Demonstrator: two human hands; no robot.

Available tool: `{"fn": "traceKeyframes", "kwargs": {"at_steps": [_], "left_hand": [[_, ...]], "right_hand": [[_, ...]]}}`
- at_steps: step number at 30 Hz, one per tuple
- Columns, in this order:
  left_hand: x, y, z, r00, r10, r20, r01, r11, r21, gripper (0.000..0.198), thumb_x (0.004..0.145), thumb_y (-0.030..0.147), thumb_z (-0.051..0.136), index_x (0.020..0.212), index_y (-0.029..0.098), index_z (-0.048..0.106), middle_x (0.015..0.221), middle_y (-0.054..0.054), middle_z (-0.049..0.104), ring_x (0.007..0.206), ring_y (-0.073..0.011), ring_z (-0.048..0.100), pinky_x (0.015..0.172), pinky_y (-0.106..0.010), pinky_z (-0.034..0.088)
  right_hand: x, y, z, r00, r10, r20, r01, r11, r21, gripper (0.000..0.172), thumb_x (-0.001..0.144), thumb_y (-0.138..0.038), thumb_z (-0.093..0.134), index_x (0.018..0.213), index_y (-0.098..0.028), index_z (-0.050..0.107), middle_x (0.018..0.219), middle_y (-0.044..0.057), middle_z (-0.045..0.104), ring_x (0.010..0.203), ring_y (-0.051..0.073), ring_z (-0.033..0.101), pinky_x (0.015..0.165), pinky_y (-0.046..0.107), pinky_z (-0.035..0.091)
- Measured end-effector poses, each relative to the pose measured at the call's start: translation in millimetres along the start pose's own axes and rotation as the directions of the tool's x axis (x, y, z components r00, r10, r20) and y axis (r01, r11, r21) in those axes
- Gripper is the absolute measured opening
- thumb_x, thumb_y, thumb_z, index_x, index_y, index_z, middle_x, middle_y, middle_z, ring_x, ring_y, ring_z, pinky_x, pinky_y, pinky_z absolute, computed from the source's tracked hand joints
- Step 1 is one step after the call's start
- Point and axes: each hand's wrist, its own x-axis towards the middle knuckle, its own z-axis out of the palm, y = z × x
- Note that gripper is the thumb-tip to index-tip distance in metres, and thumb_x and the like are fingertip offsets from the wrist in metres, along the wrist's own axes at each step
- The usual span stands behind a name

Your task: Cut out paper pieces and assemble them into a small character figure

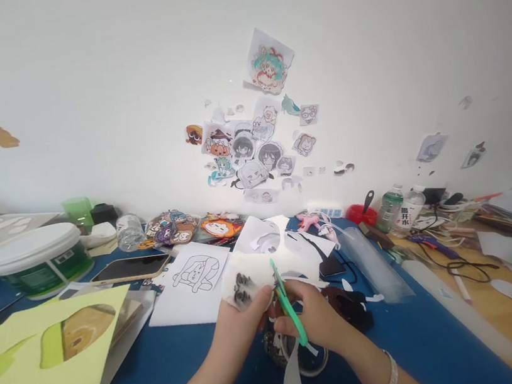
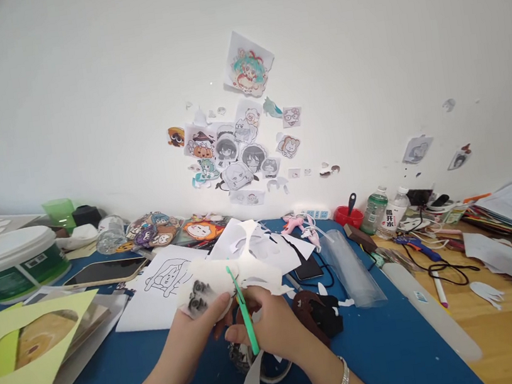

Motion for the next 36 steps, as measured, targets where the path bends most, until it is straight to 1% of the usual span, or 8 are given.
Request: {"fn": "traceKeyframes", "kwargs": {"at_steps": [6,10,17,21,26,29,32,36], "left_hand": [[-2,8,-1.3,0.995,-0.019,0.098,0.022,0.999,-0.029,0.031,0.067,0.039,0.062,0.052,0.017,0.047,0.042,0.005,0.047,0.038,-0.0072,0.038,0.041,-0.021,0.03],[-1,10,-3.8,0.989,-0.012,0.148,0.016,0.999,-0.027,0.029,0.068,0.037,0.062,0.053,0.017,0.047,0.043,0.004,0.049,0.037,-0.0077,0.038,0.04,-0.021,0.028],[1,16,-8.8,0.984,-0.002,0.179,-0.006,0.999,0.045,0.03,0.069,0.039,0.059,0.053,0.017,0.047,0.043,0.004,0.049,0.037,-0.0083,0.038,0.04,-0.022,0.028],[1,18,-10.0,0.988,0.004,0.154,-0.016,0.997,0.081,0.03,0.068,0.04,0.06,0.052,0.018,0.047,0.042,0.004,0.048,0.037,-0.0085,0.037,0.041,-0.022,0.029],[1,18,-10.1,0.983,-0.028,0.179,0.017,0.998,0.06,0.028,0.067,0.039,0.06,0.052,0.018,0.048,0.041,0.004,0.048,0.037,-0.0087,0.037,0.04,-0.022,0.029],[1,19,-10.3,0.977,-0.057,0.204,0.042,0.996,0.074,0.028,0.067,0.037,0.06,0.05,0.018,0.049,0.041,0.004,0.047,0.036,-0.0081,0.037,0.04,-0.022,0.028],[2,19,-11.3,0.977,-0.07,0.202,0.052,0.994,0.094,0.026,0.067,0.036,0.06,0.051,0.018,0.051,0.041,0.003,0.048,0.037,-0.0086,0.037,0.04,-0.022,0.029],[3,18,-12.7,0.978,-0.048,0.201,0.028,0.994,0.101,0.026,0.068,0.036,0.059,0.052,0.017,0.051,0.042,0.003,0.049,0.038,-0.0089,0.038,0.04,-0.022,0.029]], "right_hand": [[1,-4,0,0.998,-0.019,0.057,0.015,0.997,0.078,0.052,0.061,-0.064,0.063,0.082,-0.017,0.058,0.071,0.002,0.059,0.066,0.017,0.054,0.062,0.026,0.042],[2,-7,-1,0.995,-0.015,0.101,0.007,0.996,0.084,0.052,0.062,-0.066,0.061,0.078,-0.017,0.059,0.072,0.003,0.06,0.063,0.015,0.053,0.061,0.026,0.043],[1,-1,-1,0.997,0.052,0.064,-0.059,0.993,0.099,0.049,0.056,-0.059,0.07,0.079,-0.017,0.061,0.064,0.0,0.055,0.057,0.013,0.047,0.054,0.025,0.041],[0,0,0,0.994,0.105,0.034,-0.108,0.99,0.095,0.051,0.052,-0.059,0.073,0.078,-0.017,0.059,0.059,-0.002,0.051,0.054,0.013,0.045,0.049,0.024,0.039],[0,-1,1,0.998,0.043,0.042,-0.046,0.997,0.066,0.055,0.054,-0.066,0.067,0.08,-0.017,0.06,0.065,0.001,0.056,0.057,0.013,0.048,0.055,0.026,0.041],[-1,0,0,0.997,0.07,0.026,-0.07,0.997,-0.015,0.055,0.057,-0.064,0.067,0.085,-0.017,0.06,0.07,0.003,0.058,0.062,0.015,0.051,0.06,0.028,0.042],[-1,1,0,0.997,0.073,0.001,-0.073,0.997,-0.038,0.054,0.057,-0.063,0.067,0.085,-0.017,0.061,0.067,0.002,0.056,0.06,0.015,0.049,0.056,0.026,0.04],[0,-4,3,1.0,0.023,0.013,-0.024,0.998,0.059,0.056,0.055,-0.067,0.065,0.077,-0.016,0.061,0.06,0.0,0.054,0.053,0.012,0.045,0.049,0.025,0.037]]}}
